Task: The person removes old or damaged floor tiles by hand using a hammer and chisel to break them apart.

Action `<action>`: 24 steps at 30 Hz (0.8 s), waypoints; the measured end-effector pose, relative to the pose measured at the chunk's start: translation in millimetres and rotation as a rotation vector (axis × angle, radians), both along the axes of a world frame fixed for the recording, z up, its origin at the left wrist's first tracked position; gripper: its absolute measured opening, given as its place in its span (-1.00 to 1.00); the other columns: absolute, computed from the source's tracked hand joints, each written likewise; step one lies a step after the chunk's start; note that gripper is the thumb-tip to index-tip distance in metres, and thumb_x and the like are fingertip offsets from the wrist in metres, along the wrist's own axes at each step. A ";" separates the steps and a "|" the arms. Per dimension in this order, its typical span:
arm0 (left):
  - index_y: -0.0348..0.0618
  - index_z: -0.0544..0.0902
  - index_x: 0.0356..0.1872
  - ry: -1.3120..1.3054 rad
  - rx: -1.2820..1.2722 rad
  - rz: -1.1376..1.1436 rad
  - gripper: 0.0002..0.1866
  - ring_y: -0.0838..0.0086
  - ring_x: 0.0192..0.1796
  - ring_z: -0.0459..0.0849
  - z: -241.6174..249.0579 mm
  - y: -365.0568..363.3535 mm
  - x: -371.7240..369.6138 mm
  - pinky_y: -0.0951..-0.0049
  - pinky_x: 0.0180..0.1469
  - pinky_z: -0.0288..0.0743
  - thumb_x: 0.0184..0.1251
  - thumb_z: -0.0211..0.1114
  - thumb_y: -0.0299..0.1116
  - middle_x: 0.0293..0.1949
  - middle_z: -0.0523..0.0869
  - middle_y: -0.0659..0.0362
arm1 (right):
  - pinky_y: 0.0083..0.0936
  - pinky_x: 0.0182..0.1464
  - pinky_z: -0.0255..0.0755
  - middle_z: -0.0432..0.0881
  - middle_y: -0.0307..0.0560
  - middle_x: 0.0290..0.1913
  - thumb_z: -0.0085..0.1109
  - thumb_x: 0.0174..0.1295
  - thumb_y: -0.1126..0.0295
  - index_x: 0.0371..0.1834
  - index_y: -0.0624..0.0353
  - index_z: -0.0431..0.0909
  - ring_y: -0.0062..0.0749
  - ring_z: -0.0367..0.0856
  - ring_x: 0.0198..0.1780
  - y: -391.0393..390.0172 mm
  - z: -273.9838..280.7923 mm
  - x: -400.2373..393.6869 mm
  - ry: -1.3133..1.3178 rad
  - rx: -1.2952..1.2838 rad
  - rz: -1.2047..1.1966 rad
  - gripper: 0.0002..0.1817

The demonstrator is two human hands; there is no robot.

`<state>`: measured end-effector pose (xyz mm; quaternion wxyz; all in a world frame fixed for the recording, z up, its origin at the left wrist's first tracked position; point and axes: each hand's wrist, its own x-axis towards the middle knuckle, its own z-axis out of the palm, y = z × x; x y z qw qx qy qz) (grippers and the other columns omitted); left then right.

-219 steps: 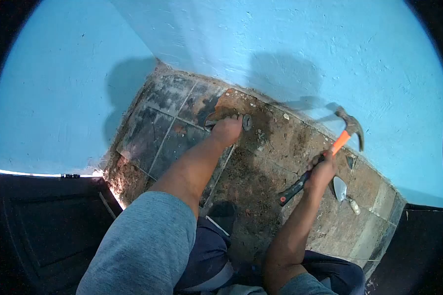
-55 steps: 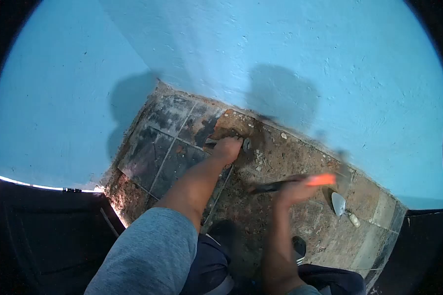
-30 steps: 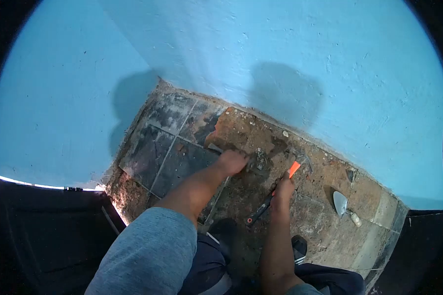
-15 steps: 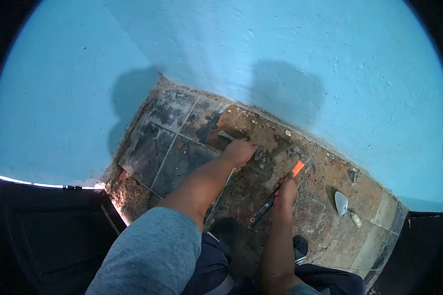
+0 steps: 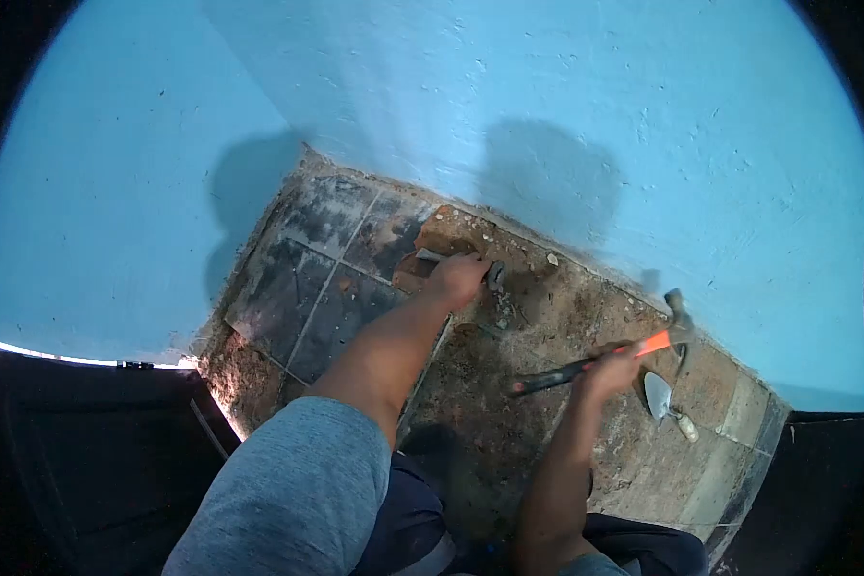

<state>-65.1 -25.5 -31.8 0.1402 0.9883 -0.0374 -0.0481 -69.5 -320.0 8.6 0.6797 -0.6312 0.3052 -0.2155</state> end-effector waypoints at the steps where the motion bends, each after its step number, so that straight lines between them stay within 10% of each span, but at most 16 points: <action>1: -0.16 0.57 0.19 0.063 -0.006 0.014 -0.57 0.01 0.14 0.64 6.2 -2.0 2.0 0.07 0.18 0.56 0.26 0.25 -0.46 0.09 0.64 -0.09 | -0.35 -0.51 0.41 0.41 -0.18 -0.59 -0.19 0.58 0.03 -0.43 0.15 0.43 -0.44 0.48 -0.55 17.2 -3.8 -11.1 -0.036 0.034 0.042 -0.50; 5: -0.15 0.58 0.17 0.019 0.010 0.005 -0.58 0.04 0.12 0.65 -7.9 -1.3 6.0 0.08 0.15 0.57 0.25 0.23 -0.45 0.03 0.68 -0.05 | -0.25 -0.34 0.40 0.45 -0.17 -0.48 -0.08 0.56 0.00 -0.17 0.31 0.52 -0.42 0.41 -0.45 86.5 -55.9 -60.7 0.565 -0.511 0.770 -0.51; 8: -0.13 0.60 0.13 0.015 0.041 -0.010 -0.60 0.07 0.11 0.66 -11.4 -2.1 7.0 0.09 0.13 0.58 0.24 0.24 -0.43 -0.01 0.71 -0.03 | -0.33 -0.35 0.35 0.47 -0.17 -0.46 -0.05 0.54 -0.02 -0.08 0.32 0.55 -0.44 0.40 -0.43 97.9 -43.1 -73.1 0.587 0.097 0.708 -0.49; 15: -0.26 0.51 0.23 0.219 0.084 -0.014 -0.53 0.04 0.16 0.64 23.1 -10.6 -1.5 0.04 0.16 0.60 0.27 0.26 -0.49 0.09 0.64 -0.09 | -0.47 -0.62 0.18 0.34 -0.32 -0.62 -0.05 0.54 -0.02 -0.40 -0.01 0.36 -0.53 0.29 -0.66 68.4 -68.1 -58.6 0.468 0.104 0.546 -0.60; 24: -0.23 0.42 0.38 0.321 0.121 -0.148 -0.46 0.09 0.12 0.65 25.7 -18.4 -34.0 0.04 0.16 0.64 0.35 0.22 -0.49 0.14 0.58 -0.07 | -0.44 -0.59 0.20 0.29 -0.30 -0.63 -0.04 0.55 0.03 -0.38 0.06 0.38 -0.51 0.28 -0.67 10.3 -16.4 -14.5 0.318 0.329 0.375 -0.60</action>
